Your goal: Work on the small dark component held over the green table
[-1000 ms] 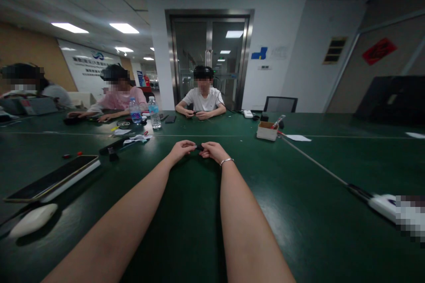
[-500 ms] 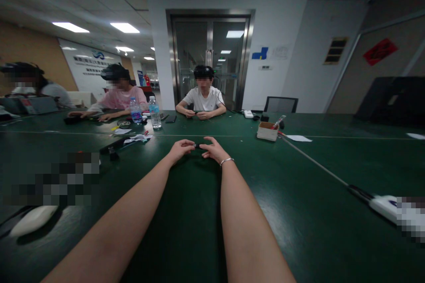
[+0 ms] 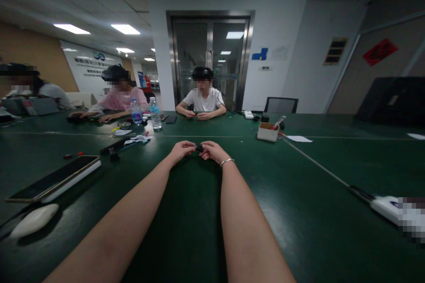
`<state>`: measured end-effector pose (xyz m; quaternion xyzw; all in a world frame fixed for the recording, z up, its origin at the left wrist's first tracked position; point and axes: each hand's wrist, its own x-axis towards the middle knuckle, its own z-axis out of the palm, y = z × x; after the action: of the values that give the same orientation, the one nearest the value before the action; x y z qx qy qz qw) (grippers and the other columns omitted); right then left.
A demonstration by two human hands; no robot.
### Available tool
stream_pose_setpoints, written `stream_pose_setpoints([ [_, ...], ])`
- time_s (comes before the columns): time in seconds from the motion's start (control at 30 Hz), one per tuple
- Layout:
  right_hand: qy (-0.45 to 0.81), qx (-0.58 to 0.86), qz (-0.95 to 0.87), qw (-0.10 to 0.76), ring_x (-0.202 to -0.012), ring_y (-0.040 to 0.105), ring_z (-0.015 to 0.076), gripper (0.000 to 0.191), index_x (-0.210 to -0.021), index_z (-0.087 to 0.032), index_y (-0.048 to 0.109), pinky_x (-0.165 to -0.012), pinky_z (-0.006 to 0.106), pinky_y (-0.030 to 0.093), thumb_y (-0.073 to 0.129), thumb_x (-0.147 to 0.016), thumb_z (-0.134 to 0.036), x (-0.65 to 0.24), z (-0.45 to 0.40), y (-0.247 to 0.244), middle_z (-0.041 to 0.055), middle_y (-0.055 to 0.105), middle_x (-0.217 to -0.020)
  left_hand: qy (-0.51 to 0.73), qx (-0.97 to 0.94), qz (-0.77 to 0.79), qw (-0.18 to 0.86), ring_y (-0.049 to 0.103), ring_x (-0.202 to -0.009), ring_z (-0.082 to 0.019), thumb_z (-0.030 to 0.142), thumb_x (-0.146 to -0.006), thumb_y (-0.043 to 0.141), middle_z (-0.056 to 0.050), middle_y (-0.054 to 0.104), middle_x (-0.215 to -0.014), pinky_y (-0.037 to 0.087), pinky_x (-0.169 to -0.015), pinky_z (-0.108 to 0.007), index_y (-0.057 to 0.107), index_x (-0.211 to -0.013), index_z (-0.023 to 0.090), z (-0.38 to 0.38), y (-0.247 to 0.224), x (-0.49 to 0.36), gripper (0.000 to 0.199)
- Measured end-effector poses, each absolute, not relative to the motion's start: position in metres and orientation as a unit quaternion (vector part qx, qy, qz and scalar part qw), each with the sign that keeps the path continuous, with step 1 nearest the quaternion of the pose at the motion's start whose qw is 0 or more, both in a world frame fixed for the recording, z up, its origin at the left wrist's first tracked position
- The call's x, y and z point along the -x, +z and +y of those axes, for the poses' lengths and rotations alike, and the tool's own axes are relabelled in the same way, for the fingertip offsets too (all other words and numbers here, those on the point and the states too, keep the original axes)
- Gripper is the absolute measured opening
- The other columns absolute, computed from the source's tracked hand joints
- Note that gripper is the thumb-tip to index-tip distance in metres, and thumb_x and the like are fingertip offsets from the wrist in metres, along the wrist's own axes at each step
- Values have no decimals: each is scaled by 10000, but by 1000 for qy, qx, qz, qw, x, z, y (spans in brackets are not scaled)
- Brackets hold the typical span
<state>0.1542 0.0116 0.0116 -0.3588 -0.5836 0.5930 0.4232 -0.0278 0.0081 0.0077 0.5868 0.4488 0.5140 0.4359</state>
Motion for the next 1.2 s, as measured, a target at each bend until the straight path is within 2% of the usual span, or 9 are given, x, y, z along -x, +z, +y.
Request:
stream_pose_setpoints([
  [0.13, 601, 331, -574, 447, -529, 627, 82, 493, -1140, -225, 416, -504, 187, 538, 642, -726, -82, -156, 12, 11, -22, 598, -783, 516, -588, 442, 439, 592, -670, -133, 240, -526, 770, -59, 666, -757, 462, -657, -278, 642, -788, 117, 7, 8, 27, 316],
  [0.27, 609, 359, -563, 428, -502, 620, 111, 239, -1043, -146, 476, -474, 200, 526, 573, -848, -244, -154, 13, 11, 31, 620, -664, 514, -591, 443, 437, 587, -657, -129, 242, -537, 764, -61, 664, -762, 458, -641, -273, 637, -796, 114, 8, 8, 27, 315],
  [0.33, 607, 362, -568, 421, -493, 616, 111, 193, -1007, -129, 503, -463, 199, 521, 554, -864, -247, -153, 13, 11, 46, 625, -661, 511, -593, 444, 436, 587, -655, -130, 246, -539, 765, -63, 665, -764, 459, -638, -275, 637, -799, 114, 9, 7, 27, 318],
  [0.5, 604, 348, -569, 437, -513, 631, 93, 363, -1089, -197, 478, -489, 203, 541, 626, -772, -96, -153, 12, 12, -10, 608, -756, 514, -588, 446, 437, 603, -681, -145, 237, -554, 760, -64, 668, -747, 467, -649, -282, 635, -800, 118, 11, 6, 28, 301],
  [0.63, 605, 366, -567, 421, -486, 614, 93, 214, -1042, -138, 494, -464, 185, 523, 561, -841, -167, -153, 13, 11, 17, 606, -681, 518, -588, 438, 442, 610, -678, -144, 230, -581, 744, -59, 663, -715, 462, -645, -276, 633, -802, 109, 12, 5, 27, 275],
  [0.77, 609, 340, -569, 437, -505, 625, 88, 306, -1068, -162, 492, -483, 188, 530, 585, -791, -72, -154, 13, 10, 0, 606, -735, 519, -586, 438, 443, 610, -663, -142, 243, -599, 734, -55, 652, -687, 453, -620, -264, 624, -782, 104, 12, 5, 27, 255],
  [0.9, 610, 357, -560, 433, -479, 611, 97, 187, -1018, -127, 509, -447, 193, 515, 563, -842, -161, -154, 13, 10, 32, 609, -700, 520, -588, 436, 440, 611, -661, -139, 256, -601, 737, -59, 658, -720, 450, -603, -253, 621, -786, 106, 12, 5, 27, 265],
  [1.07, 608, 342, -554, 455, -499, 619, 84, 327, -1068, -160, 497, -489, 201, 542, 617, -771, -90, -154, 14, 9, 15, 598, -786, 523, -583, 443, 437, 618, -679, -143, 252, -616, 725, -54, 652, -698, 451, -595, -241, 615, -772, 111, 12, 5, 26, 237],
  [1.2, 609, 360, -551, 443, -497, 612, 93, 229, -1051, -141, 489, -467, 199, 531, 555, -833, -160, -154, 14, 9, 41, 612, -754, 519, -586, 446, 433, 620, -677, -144, 274, -634, 712, -55, 653, -693, 456, -601, -245, 611, -764, 117, 13, 4, 26, 227],
])
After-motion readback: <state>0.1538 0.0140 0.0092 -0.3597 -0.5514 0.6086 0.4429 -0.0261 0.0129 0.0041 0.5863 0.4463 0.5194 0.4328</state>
